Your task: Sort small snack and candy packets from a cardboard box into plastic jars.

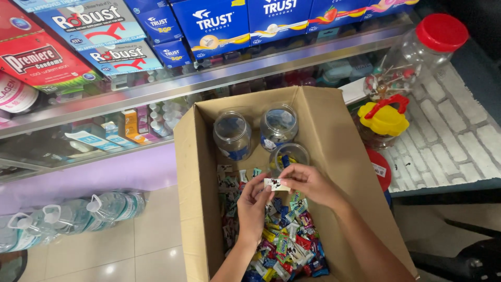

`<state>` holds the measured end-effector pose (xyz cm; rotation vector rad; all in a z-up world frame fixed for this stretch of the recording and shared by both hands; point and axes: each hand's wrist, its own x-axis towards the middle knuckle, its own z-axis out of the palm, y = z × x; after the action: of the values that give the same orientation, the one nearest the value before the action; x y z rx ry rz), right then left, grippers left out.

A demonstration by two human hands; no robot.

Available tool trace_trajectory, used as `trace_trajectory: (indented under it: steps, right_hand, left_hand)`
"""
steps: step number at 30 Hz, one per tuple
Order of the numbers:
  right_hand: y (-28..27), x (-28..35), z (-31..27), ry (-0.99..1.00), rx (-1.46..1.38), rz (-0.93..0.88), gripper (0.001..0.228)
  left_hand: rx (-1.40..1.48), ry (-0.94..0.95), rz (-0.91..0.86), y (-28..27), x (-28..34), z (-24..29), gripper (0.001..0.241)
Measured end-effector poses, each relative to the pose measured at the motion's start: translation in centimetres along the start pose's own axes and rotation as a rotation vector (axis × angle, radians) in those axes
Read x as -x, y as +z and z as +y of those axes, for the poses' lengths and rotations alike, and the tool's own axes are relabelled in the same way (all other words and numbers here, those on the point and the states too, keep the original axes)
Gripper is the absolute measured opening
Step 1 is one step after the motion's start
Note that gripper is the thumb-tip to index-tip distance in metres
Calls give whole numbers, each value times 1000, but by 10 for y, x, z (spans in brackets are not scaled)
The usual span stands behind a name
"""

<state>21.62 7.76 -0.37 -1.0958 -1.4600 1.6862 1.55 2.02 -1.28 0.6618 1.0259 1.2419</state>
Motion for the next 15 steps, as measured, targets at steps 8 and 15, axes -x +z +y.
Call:
trace_trajectory:
  steps: [8,15]
  right_hand:
    - [-10,-8,10,-225,-9,389,18]
    - [-41,-66,-1,-243,49,602,22]
  left_hand:
    - [-70,10,112,-5,0,34,37]
    - [-75,19,134,-25,-3,35,35]
